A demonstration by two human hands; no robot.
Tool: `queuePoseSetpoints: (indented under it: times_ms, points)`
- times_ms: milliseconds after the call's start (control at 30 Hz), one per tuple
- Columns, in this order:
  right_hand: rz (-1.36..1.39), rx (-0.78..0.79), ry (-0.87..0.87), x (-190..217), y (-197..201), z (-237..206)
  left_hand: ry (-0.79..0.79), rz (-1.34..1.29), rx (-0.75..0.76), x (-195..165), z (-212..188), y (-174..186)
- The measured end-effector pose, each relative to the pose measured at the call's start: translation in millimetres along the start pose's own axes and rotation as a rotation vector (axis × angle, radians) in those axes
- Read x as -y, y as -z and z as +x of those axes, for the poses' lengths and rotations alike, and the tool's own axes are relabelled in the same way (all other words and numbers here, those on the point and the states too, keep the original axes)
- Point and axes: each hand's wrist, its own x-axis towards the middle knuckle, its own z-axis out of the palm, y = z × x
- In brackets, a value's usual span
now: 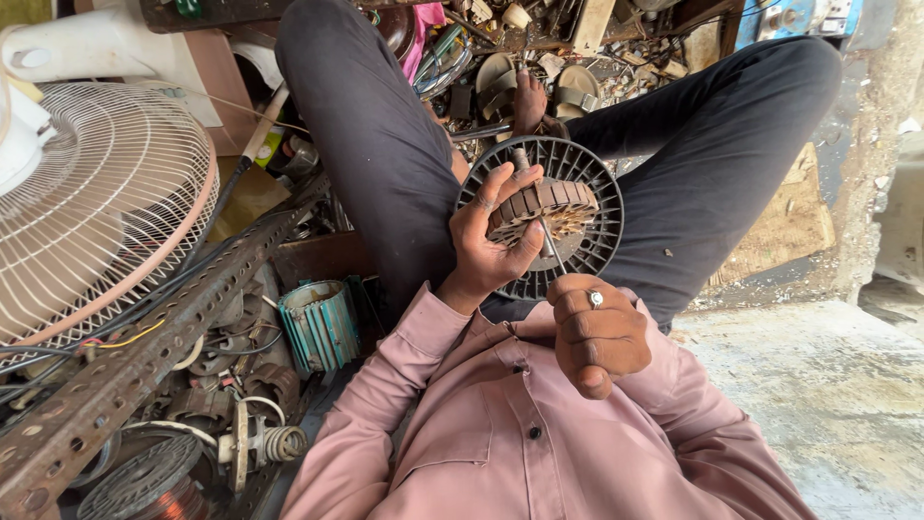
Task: The person removes old copper windings from a motor stator using pliers and a screwdriver. They then insert new copper wire coils into the stator slots and secure them with a tool.
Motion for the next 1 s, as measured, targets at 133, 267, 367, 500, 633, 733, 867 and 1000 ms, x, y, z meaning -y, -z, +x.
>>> queuePoseSetpoints:
  times_ms: [133, 267, 367, 500, 633, 733, 867, 1000]
  points:
    - [0.018, 0.038, -0.041, 0, 5, 12, -0.014, 0.016, 0.000, -3, 3, 0]
    - [0.040, 0.241, -0.074, 3, 13, 21, -0.012, 0.028, -0.008, -6, 5, 0]
    - [0.000, 0.069, -0.008, 4, 8, 17, -0.007, 0.002, -0.013, -6, 5, -1]
    - [-0.006, 0.104, -0.037, 5, 8, 10, 0.020, -0.024, -0.010, -5, 4, -2]
    - [0.029, 0.298, -0.025, 8, 22, 20, -0.001, -0.011, 0.003, -5, 4, 0]
    - [0.031, 0.434, -0.238, 14, 30, 33, 0.003, -0.049, 0.021, -6, 4, 2]
    - [0.000, 0.370, -0.199, 13, 19, 37, -0.001, -0.055, 0.018, -6, 4, 4]
    - [-0.026, 0.207, -0.169, 5, 4, 34, -0.013, -0.087, 0.019, -5, 4, 5]
